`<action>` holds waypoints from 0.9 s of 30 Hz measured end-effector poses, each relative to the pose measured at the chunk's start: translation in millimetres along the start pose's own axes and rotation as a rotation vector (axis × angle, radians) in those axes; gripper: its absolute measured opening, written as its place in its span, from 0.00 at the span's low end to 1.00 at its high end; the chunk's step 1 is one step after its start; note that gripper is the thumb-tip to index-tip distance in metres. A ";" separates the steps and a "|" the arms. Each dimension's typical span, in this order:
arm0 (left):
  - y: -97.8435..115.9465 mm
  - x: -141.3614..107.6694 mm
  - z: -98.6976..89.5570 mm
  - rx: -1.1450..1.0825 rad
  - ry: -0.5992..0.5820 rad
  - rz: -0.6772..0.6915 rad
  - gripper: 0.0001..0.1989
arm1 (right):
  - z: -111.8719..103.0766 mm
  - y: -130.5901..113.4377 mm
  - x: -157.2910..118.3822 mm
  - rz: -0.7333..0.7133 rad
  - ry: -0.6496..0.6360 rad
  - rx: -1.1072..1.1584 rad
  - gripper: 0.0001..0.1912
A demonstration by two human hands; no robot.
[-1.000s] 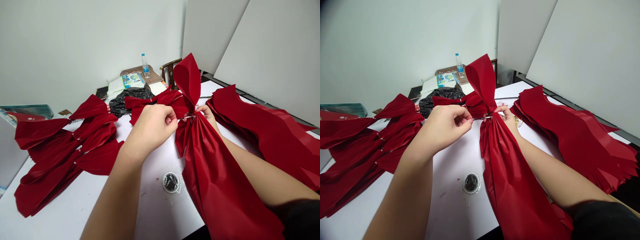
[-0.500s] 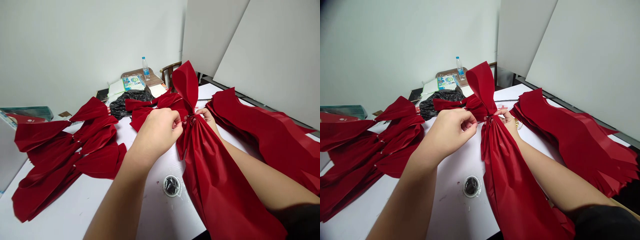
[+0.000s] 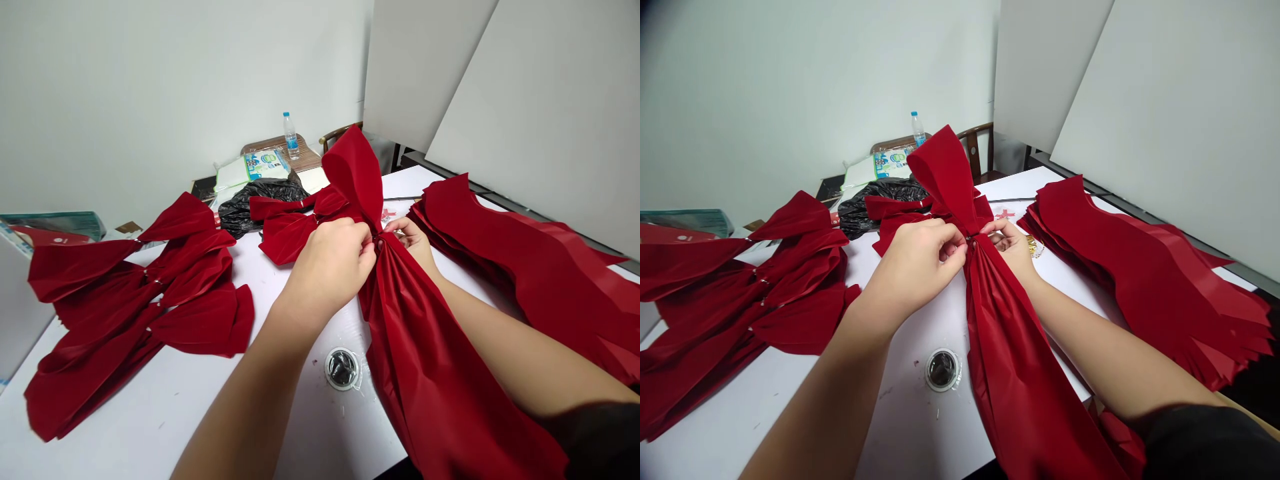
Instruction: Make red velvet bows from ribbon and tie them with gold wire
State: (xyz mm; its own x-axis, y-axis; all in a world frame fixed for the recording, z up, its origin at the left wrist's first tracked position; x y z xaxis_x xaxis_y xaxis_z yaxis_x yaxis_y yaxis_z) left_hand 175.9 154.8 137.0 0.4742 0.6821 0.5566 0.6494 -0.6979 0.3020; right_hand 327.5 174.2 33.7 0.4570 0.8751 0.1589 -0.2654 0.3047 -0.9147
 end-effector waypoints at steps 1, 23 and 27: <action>-0.4 0.1 0.3 -0.010 0.007 0.002 0.08 | 0.3 -0.5 -0.2 -0.010 -0.004 -0.005 0.29; -5.8 -0.1 7.0 -0.252 0.185 -0.055 0.02 | -5.2 -3.9 0.7 -0.120 0.049 -0.005 0.28; -8.0 -0.4 10.6 -0.259 0.231 -0.056 0.03 | -5.0 -6.1 -0.1 -0.104 0.059 0.006 0.26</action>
State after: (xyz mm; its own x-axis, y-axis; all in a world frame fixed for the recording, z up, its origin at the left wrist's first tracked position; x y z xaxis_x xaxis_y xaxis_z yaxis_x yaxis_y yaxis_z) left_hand 176.8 162.5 126.1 0.2760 0.6739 0.6853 0.4838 -0.7135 0.5068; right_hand 333.3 170.3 37.4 0.5311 0.8154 0.2306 -0.2189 0.3949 -0.8923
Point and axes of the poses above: each hand's wrist, its own x-axis towards the middle knuckle, its own z-axis out of the palm, y = z × x, the point moved 6 cm from there along x, towards the middle knuckle, and after that the axes turned 12 degrees about y, right-handed, at the moved point
